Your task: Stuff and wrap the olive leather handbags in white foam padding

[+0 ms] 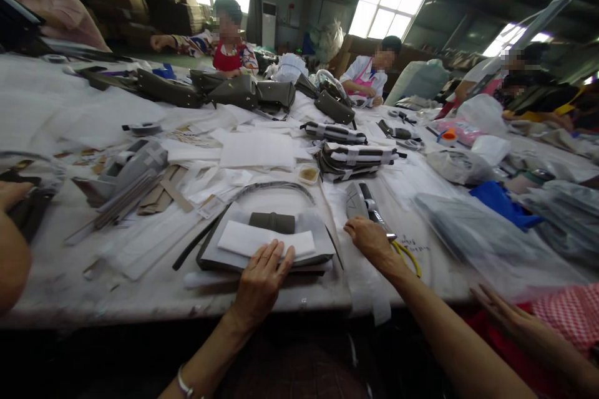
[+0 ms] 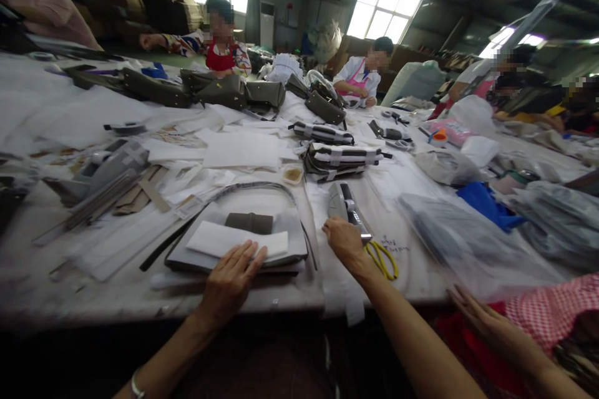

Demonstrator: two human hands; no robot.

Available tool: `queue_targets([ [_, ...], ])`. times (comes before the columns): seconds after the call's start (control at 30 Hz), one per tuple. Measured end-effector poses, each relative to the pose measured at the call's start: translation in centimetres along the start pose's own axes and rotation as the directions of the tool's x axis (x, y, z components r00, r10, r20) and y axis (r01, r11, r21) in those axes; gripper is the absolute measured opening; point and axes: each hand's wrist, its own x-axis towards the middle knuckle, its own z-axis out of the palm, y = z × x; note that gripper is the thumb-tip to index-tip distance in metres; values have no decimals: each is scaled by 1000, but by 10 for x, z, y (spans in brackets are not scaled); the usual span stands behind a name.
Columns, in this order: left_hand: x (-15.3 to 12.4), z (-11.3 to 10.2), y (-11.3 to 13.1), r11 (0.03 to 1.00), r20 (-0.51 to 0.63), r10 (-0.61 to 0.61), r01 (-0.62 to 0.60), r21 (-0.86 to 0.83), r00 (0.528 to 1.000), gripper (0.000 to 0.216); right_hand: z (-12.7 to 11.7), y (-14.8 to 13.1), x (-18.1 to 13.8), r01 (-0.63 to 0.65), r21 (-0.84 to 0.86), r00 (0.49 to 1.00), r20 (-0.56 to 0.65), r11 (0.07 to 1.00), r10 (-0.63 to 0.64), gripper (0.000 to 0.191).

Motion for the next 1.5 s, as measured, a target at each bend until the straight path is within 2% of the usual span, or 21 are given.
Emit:
queue_targets([
  [0.07,0,1,0,1000,-1,3,-3,3,1000,39,-10,4,-5,29,65,996,-87,997,-24,21],
  [0.17,-1,1,0,1000,15,2,-2,-2,1000,39,-26,8,-14,132,323,978,-198,937,-70,15],
  [0.27,-2,1,1,1000,24,-7,7,-15,1000,39,-44,4,-26,231,591,972,-163,773,-166,19],
  [0.33,-2,1,1,1000,26,-9,10,-17,1000,37,-52,-8,-36,281,670,956,-137,687,-258,20],
  [0.4,-2,0,2,1000,28,-12,12,-13,1000,37,-55,-26,-48,352,678,927,-159,645,-339,15],
  [0.47,-3,0,3,1000,35,-16,16,-15,999,36,-54,-48,-61,449,660,877,-196,602,-438,8],
  [0.53,-4,0,4,999,47,-20,21,-28,999,35,-50,-69,-74,541,651,800,-202,532,-566,2],
  [0.6,-5,2,4,998,42,-30,32,-47,999,34,-45,-86,-83,611,629,712,-172,480,-681,5],
  [0.67,-6,3,4,997,28,-35,36,-65,999,33,-40,-95,-86,661,591,649,-141,463,-747,12],
  [0.73,-6,2,3,997,30,-26,28,-73,999,32,-34,-96,-82,662,585,650,-137,469,-747,13],
  [0.77,-5,1,3,997,37,-17,20,-73,999,32,-32,-94,-77,639,600,679,-148,481,-719,11],
  [0.87,-3,-1,2,998,62,-1,4,-58,998,32,-24,-85,-55,534,611,829,-244,584,-504,13],
  [0.93,-2,-2,2,999,70,5,-1,-46,998,32,-19,-79,-35,447,577,894,-297,683,-335,11],
  [1.0,-2,-2,1,999,73,12,-10,-34,997,33,-14,-75,-14,357,541,933,-253,761,-257,32],
  [1.07,-2,-2,2,1000,64,18,-17,-26,998,33,-11,-74,5,309,499,950,-130,809,-283,45],
  [1.17,-1,-1,2,1000,40,3,-2,-22,999,34,-12,-76,28,351,397,927,-20,848,-375,24],
  [1.23,0,-2,2,1000,26,-20,21,-16,999,37,-18,-78,38,385,286,920,-46,878,-388,16],
  [1.3,1,-4,2,999,13,-36,36,-12,999,40,-25,-80,45,422,142,905,-116,895,-408,19],
  [1.4,1,-6,2,999,-3,-41,41,-12,999,45,-32,-85,54,509,-6,846,-182,861,-501,24],
  [1.5,-2,-1,3,999,-48,-52,51,-17,997,45,-29,-93,70,611,-81,745,-279,788,-606,25],
])
